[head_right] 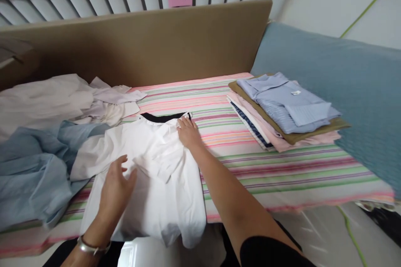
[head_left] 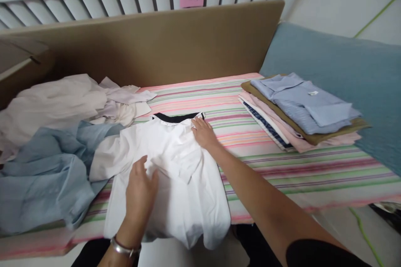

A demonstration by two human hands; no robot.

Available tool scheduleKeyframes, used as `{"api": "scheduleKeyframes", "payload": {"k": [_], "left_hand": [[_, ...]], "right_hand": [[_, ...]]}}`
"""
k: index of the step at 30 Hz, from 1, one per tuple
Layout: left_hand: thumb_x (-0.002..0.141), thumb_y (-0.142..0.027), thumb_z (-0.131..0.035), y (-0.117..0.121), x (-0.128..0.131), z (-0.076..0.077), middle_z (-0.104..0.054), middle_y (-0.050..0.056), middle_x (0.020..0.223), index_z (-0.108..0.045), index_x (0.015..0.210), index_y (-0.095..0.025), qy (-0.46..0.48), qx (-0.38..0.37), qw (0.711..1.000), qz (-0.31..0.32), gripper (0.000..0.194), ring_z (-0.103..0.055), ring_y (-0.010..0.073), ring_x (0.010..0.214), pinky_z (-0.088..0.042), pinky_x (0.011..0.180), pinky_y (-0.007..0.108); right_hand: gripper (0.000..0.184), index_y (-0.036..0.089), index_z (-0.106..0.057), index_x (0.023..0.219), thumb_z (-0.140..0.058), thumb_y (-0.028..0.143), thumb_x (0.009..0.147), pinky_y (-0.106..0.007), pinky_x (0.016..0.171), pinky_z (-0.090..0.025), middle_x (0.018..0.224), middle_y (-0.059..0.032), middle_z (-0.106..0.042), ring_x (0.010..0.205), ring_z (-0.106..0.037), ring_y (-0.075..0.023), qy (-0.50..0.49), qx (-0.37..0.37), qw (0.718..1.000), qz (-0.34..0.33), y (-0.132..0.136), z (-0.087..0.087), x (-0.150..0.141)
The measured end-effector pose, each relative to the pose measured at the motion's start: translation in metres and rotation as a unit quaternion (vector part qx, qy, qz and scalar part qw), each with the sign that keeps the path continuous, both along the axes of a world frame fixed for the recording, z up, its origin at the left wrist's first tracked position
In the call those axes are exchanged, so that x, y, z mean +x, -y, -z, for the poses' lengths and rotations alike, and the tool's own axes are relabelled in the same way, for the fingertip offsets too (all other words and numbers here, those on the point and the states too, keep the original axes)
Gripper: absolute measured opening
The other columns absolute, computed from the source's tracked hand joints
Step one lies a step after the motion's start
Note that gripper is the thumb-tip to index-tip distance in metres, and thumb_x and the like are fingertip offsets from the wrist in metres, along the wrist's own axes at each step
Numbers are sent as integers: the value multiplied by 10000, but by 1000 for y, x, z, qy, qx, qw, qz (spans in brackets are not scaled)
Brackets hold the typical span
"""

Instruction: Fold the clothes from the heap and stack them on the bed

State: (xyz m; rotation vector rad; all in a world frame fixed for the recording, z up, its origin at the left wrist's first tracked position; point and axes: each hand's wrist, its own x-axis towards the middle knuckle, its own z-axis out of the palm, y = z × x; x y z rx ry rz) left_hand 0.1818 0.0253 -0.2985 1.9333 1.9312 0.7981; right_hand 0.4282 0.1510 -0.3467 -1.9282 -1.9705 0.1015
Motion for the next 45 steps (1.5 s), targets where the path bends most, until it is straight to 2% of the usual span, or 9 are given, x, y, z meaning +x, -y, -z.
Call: {"api": "scheduleKeyframes", "payload": {"k": [4,7,11,16,23,28,34,39,45], "left_hand": [[757,-73,-421,19,23,3,-396,63,1444,-360,1367,-272,-189,81,931,303,645,-315,271,1344,-302,1064,506],[793,-52,-393,17,40,3,-476,99,1383,-426,1331,-186,-247,85,906,333,555,-386,263,1304,-278,1087,501],[858,-91,-376,5,52,-6,-664,85,1128,-583,1136,-158,-222,84,928,286,353,-606,201,1042,-400,1016,413],[856,-126,-435,16,63,-14,-696,79,982,-616,1049,-176,-196,41,946,255,270,-642,205,853,-510,815,375],[844,-486,-477,31,54,-16,-548,132,1287,-576,1167,-219,-146,53,955,251,431,-459,319,1225,-409,978,524],[829,-538,-461,28,44,10,-301,155,1480,-440,1341,-268,-169,19,960,222,579,-209,405,1363,-303,1018,634],[822,-534,-473,33,40,23,-213,143,1515,-355,1388,-291,-139,-6,963,229,628,-130,391,1382,-236,1054,640],[860,-364,-470,74,-20,9,-332,107,1477,-371,1365,-268,-40,29,987,152,524,-249,292,1374,-307,1067,548],[776,-384,-523,119,-128,26,-668,136,1000,-577,976,-170,170,-26,978,-118,297,-632,269,965,-480,883,421]], "right_hand": [[478,172,-381,1388,-312,305,933,-388,1114,-178,1474,-64,-335,1369,-256,-201,0,5,1000,0,0,2,0],[476,171,-389,1383,-317,297,930,-389,1114,-178,1473,-68,-338,1367,-260,-199,1,4,1000,4,-1,2,0],[475,163,-390,1381,-309,298,933,-382,1115,-175,1472,-71,-341,1367,-261,-198,11,1,1000,2,-1,2,0],[471,162,-388,1380,-296,299,939,-393,1109,-179,1473,-80,-338,1370,-252,-204,17,8,1000,-2,1,4,-2],[474,128,-419,1359,-343,268,913,-377,1110,-214,1457,-104,-361,1360,-279,-211,7,-10,1000,-11,-3,-7,4],[495,163,-415,1364,-349,356,913,-455,1088,-246,1483,-130,-301,1373,-245,-257,11,17,1000,-14,18,-30,-19],[532,231,-328,1413,-306,452,930,-489,1100,-181,1511,-94,-244,1397,-171,-245,82,-56,992,-78,50,-6,-53],[526,223,-322,1418,-319,425,932,-472,1099,-190,1507,-102,-250,1393,-186,-247,121,-82,987,-72,47,-4,-50],[471,146,-488,1310,-479,230,847,-456,1095,-210,1444,-156,-367,1344,-303,-276,110,-70,987,-94,57,-70,-111]]}}
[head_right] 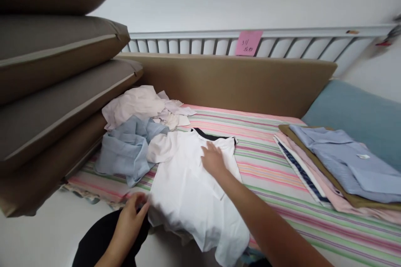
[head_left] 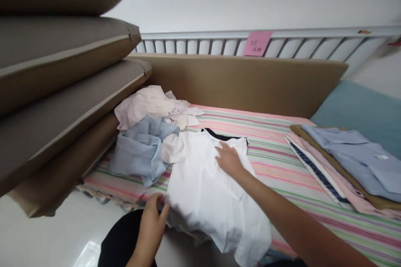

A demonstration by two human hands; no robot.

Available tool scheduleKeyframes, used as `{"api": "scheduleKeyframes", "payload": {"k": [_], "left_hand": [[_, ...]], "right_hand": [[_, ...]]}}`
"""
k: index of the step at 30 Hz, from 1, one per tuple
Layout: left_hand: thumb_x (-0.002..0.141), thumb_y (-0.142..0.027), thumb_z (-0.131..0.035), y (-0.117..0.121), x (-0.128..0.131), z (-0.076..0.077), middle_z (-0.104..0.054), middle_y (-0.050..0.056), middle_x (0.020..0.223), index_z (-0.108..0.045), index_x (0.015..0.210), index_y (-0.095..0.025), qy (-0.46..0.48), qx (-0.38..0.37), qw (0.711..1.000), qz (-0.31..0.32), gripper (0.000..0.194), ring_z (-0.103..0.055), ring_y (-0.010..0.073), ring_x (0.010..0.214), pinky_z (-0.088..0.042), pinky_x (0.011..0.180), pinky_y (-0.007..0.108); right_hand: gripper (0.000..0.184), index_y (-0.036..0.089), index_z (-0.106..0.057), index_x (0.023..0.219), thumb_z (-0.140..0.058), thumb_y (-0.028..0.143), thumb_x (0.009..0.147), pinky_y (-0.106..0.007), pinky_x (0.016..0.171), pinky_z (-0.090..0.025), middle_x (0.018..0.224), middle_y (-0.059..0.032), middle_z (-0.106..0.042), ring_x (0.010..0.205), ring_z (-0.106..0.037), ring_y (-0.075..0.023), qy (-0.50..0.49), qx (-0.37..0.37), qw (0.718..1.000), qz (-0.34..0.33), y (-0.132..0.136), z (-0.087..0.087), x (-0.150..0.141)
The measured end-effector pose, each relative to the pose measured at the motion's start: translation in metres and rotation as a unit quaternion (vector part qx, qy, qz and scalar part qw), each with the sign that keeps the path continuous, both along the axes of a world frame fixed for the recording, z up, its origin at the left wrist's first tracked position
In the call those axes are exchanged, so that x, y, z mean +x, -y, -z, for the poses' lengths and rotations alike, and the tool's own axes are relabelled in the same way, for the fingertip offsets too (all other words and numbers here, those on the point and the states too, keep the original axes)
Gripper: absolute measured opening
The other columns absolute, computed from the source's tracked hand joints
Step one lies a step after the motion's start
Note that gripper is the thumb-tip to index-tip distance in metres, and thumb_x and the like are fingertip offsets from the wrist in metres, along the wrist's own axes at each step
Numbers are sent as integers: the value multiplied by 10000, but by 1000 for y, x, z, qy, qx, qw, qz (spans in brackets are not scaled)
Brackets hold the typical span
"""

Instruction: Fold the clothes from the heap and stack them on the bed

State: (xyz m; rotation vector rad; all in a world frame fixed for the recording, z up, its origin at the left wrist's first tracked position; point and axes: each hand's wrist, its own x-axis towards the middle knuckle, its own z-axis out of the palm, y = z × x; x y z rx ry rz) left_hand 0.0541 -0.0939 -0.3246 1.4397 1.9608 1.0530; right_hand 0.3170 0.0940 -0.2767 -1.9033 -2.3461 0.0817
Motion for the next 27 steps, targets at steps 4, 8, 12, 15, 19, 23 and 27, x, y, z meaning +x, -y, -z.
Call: {"api": "scheduleKeyframes", "payload": {"k": [4,8,12,15,19,23,27], "left_hand": [[674,-402,-585,-4,-21,29,-681,92,826,-549,819,-184,80,-81,993,-3,263,-651,251,824,-485,783,352],[670,-355,-567,-14,-16,59,-632,49,703,-483,716,-205,72,-107,992,0,178,-609,209,698,-454,693,302],[698,-338,-544,-14,-11,78,-594,10,648,-475,658,-212,142,-113,982,45,149,-570,170,657,-425,653,257],[711,-324,-516,-10,-8,81,-583,2,635,-511,627,-201,163,-130,975,80,149,-549,165,661,-407,639,246],[704,-295,-506,-5,-3,79,-609,2,660,-553,682,-191,169,-127,974,86,116,-560,167,677,-417,657,240],[695,-252,-494,-2,-1,84,-655,26,709,-592,763,-172,162,-130,975,78,144,-592,173,695,-438,676,239],[660,-214,-537,0,-2,92,-724,52,900,-664,950,-160,190,-171,961,109,321,-643,205,862,-457,775,243]], "right_hand": [[440,121,-531,1254,-475,226,830,-310,1012,-357,1282,-127,-554,1185,-497,-207,-92,-31,987,-127,14,-28,-99],[524,142,-532,1225,-564,147,702,-340,874,-443,1232,-140,-565,1090,-541,-255,-19,-25,981,-191,17,-18,-182],[355,98,-582,1106,-471,109,769,-382,790,-451,1065,-184,-612,992,-577,-286,26,-25,983,-178,14,0,-213],[320,117,-597,1058,-370,101,833,-370,774,-442,1046,-184,-619,988,-585,-271,21,-40,987,-156,7,5,-214],[300,162,-595,1051,-447,125,792,-311,738,-443,1035,-137,-654,956,-617,-242,-9,-65,993,-98,-6,5,-208],[369,200,-559,1115,-437,113,778,-243,711,-442,1024,-77,-681,950,-636,-185,-56,-87,994,-31,-19,7,-201],[408,188,-530,1161,-495,163,755,-242,723,-443,1060,-89,-672,967,-631,-192,-78,-101,992,-20,-21,11,-201]]}}
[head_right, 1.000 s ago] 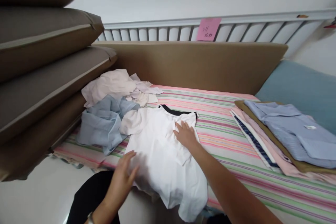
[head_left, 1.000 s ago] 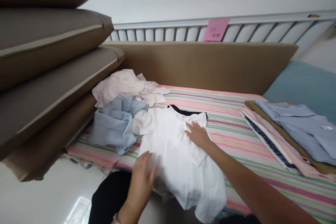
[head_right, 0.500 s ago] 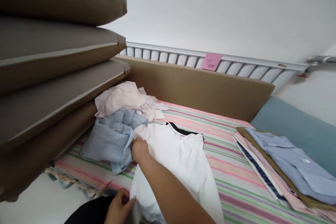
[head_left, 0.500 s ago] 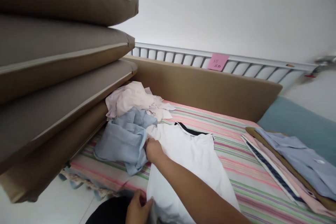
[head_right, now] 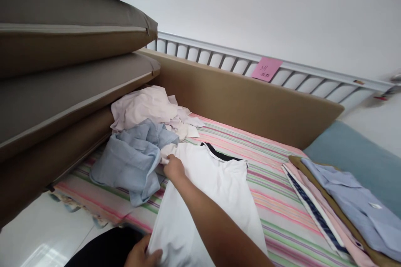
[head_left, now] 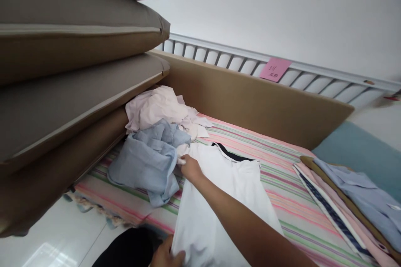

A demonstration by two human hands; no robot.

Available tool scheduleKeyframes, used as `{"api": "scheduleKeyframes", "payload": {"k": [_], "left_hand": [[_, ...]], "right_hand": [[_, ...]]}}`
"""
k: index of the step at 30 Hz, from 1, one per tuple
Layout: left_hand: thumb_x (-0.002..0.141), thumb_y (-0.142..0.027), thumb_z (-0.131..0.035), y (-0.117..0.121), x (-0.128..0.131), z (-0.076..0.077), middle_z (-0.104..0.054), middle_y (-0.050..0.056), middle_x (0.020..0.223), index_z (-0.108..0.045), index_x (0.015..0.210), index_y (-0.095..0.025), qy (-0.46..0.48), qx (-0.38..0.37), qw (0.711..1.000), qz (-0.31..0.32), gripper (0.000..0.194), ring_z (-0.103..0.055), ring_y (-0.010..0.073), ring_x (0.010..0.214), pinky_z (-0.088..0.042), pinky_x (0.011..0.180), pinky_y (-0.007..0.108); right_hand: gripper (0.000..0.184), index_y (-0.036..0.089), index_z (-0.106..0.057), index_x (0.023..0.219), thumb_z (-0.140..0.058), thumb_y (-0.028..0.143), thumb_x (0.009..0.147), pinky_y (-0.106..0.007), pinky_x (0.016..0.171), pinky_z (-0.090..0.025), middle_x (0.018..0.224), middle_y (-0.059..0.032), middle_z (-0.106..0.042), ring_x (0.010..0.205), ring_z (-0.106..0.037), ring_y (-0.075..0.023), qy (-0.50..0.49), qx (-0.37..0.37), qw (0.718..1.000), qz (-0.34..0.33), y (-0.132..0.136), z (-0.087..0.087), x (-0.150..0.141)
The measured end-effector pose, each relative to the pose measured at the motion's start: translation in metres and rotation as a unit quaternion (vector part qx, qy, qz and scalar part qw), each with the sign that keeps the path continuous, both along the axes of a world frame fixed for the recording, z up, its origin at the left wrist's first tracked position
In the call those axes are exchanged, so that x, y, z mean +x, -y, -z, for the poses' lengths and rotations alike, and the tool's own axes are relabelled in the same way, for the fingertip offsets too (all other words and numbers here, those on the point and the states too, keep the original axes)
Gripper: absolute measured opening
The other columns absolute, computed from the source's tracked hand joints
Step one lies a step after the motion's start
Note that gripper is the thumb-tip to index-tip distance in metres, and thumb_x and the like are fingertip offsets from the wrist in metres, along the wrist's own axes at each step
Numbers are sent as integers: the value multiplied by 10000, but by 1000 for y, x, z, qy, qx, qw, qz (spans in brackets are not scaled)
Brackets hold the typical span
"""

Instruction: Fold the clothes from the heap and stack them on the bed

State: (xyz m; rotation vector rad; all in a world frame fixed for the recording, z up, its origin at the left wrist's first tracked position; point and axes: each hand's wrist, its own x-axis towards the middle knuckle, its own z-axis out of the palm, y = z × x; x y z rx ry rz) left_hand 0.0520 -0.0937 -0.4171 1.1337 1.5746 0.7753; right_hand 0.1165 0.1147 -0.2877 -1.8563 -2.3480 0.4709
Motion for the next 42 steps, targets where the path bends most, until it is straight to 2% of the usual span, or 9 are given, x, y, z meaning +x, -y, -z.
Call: {"api": "scheduleKeyframes", "payload": {"k": [6,13,17,21,24,28,32,38,42], "left_hand": [[723,-287,-514,3,-1,10,-724,96,969,-677,1023,-116,-27,-46,998,22,381,-653,233,935,-471,818,253],[723,-342,-484,11,-5,2,-711,125,1004,-634,1041,-98,-39,10,999,-3,428,-654,230,952,-481,822,247],[749,-411,-481,18,-7,-24,-721,79,853,-603,930,-181,-114,79,989,-53,317,-681,224,781,-505,713,271],[829,-372,-413,31,3,-58,-705,36,803,-557,905,-236,-190,139,972,3,211,-675,189,702,-486,613,247],[860,-307,-391,38,23,-79,-697,63,973,-559,1008,-242,-245,175,950,77,233,-672,189,847,-484,699,238],[858,-182,-353,38,57,-99,-669,96,1070,-561,1093,-217,-330,108,918,191,316,-661,200,899,-471,742,250],[843,-115,-330,34,77,-114,-675,86,1015,-551,1094,-195,-362,73,891,263,344,-656,189,880,-450,728,242],[862,-171,-337,32,78,-130,-703,88,882,-579,998,-205,-398,79,873,269,280,-671,220,839,-451,701,276],[852,-109,-298,31,83,-132,-706,107,883,-577,1041,-176,-408,79,863,286,343,-674,234,821,-459,688,299]], "right_hand": [[310,174,-605,1047,-535,277,763,-342,736,-439,985,-143,-669,906,-629,-269,9,41,997,-68,4,4,-11],[137,179,-667,790,-594,277,726,-323,788,-442,885,-89,-698,919,-618,-240,-230,-36,966,115,-30,-8,15],[192,167,-661,842,-610,299,713,-273,653,-479,771,-43,-694,749,-642,-194,-373,-38,903,209,-43,-32,47],[336,159,-599,1074,-543,297,774,-243,613,-502,899,-45,-698,746,-652,-165,-508,-17,818,268,-28,-52,95],[405,161,-512,1202,-477,294,821,-250,612,-520,994,-70,-682,772,-656,-163,-562,-8,761,324,1,-42,136],[418,140,-495,1219,-468,199,806,-308,608,-544,900,-94,-687,743,-661,-187,-573,-27,719,392,34,-11,172],[402,143,-555,1151,-574,224,758,-359,616,-550,813,-76,-686,709,-656,-201,-559,-35,729,394,36,-6,177],[343,203,-635,1063,-605,280,730,-314,814,-510,1000,-41,-680,953,-625,-193,-513,24,788,340,23,-41,182],[346,187,-625,1079,-545,247,747,-312,821,-512,1091,-56,-648,993,-605,-198,-470,31,809,351,42,-29,196]]}}
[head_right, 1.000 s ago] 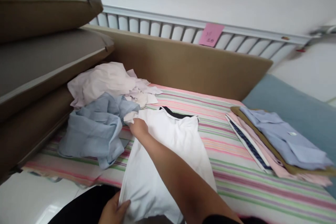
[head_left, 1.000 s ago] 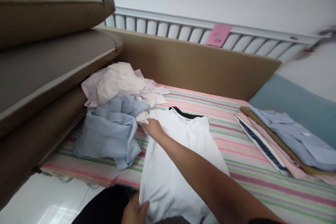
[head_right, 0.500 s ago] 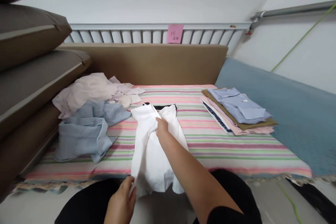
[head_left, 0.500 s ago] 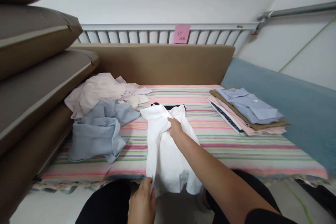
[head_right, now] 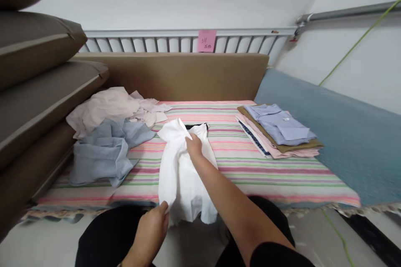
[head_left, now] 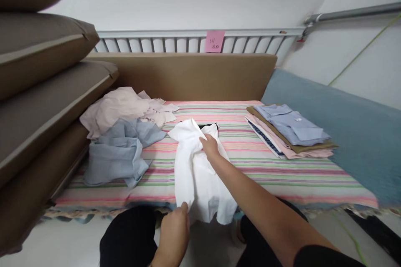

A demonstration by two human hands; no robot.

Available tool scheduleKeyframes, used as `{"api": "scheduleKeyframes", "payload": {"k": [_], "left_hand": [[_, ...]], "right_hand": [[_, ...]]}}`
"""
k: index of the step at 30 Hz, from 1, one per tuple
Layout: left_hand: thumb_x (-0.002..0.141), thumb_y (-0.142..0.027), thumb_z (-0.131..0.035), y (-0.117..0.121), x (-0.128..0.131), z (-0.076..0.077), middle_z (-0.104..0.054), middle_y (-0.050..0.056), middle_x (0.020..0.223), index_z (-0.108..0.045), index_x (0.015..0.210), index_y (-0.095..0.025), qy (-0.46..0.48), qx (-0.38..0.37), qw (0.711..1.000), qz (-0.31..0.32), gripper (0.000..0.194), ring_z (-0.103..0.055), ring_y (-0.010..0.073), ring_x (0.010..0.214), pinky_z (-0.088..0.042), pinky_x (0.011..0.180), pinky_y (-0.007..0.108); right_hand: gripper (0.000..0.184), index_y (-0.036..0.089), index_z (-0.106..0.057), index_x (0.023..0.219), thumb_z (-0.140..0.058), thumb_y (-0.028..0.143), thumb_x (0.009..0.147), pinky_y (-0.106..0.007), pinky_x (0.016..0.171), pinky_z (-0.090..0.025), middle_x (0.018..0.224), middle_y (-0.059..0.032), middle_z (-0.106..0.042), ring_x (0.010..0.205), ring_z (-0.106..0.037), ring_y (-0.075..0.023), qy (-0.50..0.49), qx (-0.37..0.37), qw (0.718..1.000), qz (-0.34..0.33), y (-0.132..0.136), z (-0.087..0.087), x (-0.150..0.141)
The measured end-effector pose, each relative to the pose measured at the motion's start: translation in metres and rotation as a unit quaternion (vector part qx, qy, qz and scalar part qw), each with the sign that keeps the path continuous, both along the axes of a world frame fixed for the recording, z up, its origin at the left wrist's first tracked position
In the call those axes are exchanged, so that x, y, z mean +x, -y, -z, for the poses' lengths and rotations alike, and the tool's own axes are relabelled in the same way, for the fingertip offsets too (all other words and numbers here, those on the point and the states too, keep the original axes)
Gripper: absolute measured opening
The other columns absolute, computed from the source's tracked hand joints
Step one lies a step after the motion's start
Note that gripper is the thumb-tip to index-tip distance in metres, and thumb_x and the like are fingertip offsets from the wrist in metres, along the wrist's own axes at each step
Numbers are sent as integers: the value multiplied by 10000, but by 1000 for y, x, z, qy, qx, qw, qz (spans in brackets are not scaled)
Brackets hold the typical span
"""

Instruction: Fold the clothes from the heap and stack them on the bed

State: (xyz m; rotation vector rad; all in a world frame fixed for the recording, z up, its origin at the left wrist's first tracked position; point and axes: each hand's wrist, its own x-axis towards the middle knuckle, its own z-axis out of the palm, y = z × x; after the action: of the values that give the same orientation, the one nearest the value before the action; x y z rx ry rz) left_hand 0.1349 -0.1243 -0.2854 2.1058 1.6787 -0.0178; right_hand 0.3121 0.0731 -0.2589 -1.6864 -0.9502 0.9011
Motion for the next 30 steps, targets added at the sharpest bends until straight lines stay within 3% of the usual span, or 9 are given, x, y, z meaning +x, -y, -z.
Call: {"api": "scheduleKeyframes", "payload": {"k": [6,10,13,15,19,22,24,27,30], "left_hand": [[826,-94,-350,2,12,16,-696,148,961,-546,1149,-141,-3,-48,999,15,381,-659,259,882,-467,749,347],[708,-160,-572,5,4,16,-672,137,1076,-482,1268,-165,72,-113,990,32,567,-625,263,987,-445,836,338],[627,-270,-672,-6,-6,5,-689,92,1031,-577,1182,-225,121,-175,976,43,565,-630,267,937,-454,793,333],[668,-302,-630,-23,-9,-4,-701,61,960,-643,1062,-237,147,-167,974,46,400,-631,238,880,-448,760,313],[762,-255,-504,-71,4,-13,-694,60,913,-659,956,-204,173,-68,980,67,253,-610,198,849,-416,759,285],[788,-247,-471,-99,16,-5,-690,61,893,-662,886,-195,197,-27,975,97,220,-599,183,817,-402,731,272],[788,-260,-482,-112,19,4,-691,54,864,-665,833,-192,208,-31,972,101,201,-595,176,793,-394,706,265],[779,-313,-509,-124,16,12,-694,34,826,-672,792,-200,241,-72,963,94,199,-588,164,756,-391,668,256],[726,-319,-570,-131,13,11,-697,30,824,-684,792,-206,251,-129,955,89,174,-591,173,740,-396,644,266]], "right_hand": [[454,136,-532,1195,-496,148,743,-266,565,-557,1074,-104,-637,767,-647,-159,5,-75,997,-15,15,26,0],[616,186,-436,1312,-551,123,710,-316,614,-567,1129,-105,-619,757,-652,-170,45,-88,994,-50,13,12,7],[677,202,-452,1320,-596,92,668,-411,789,-528,1150,-119,-611,925,-630,-246,126,-90,985,-70,14,-4,20],[640,204,-463,1320,-581,101,699,-436,927,-446,1222,-125,-574,1095,-554,-272,251,-50,961,-108,11,-12,24],[575,195,-440,1339,-515,113,775,-363,1055,-313,1383,-102,-452,1274,-401,-211,438,43,859,-262,-17,-18,9],[566,193,-461,1320,-576,171,765,-390,1063,-275,1442,-117,-373,1329,-322,-236,492,19,806,-329,-48,-14,-13],[437,167,-583,1177,-624,219,745,-422,1050,-264,1351,-140,-480,1297,-361,-273,527,-9,779,-339,-63,-12,-24],[207,159,-664,941,-604,260,770,-385,1003,-300,1087,-114,-647,1112,-527,-247,559,-10,755,-343,-75,-20,-28],[212,205,-648,922,-554,354,804,-279,808,-406,949,-43,-682,880,-604,-182,531,-4,783,-323,-80,-35,-12]]}}
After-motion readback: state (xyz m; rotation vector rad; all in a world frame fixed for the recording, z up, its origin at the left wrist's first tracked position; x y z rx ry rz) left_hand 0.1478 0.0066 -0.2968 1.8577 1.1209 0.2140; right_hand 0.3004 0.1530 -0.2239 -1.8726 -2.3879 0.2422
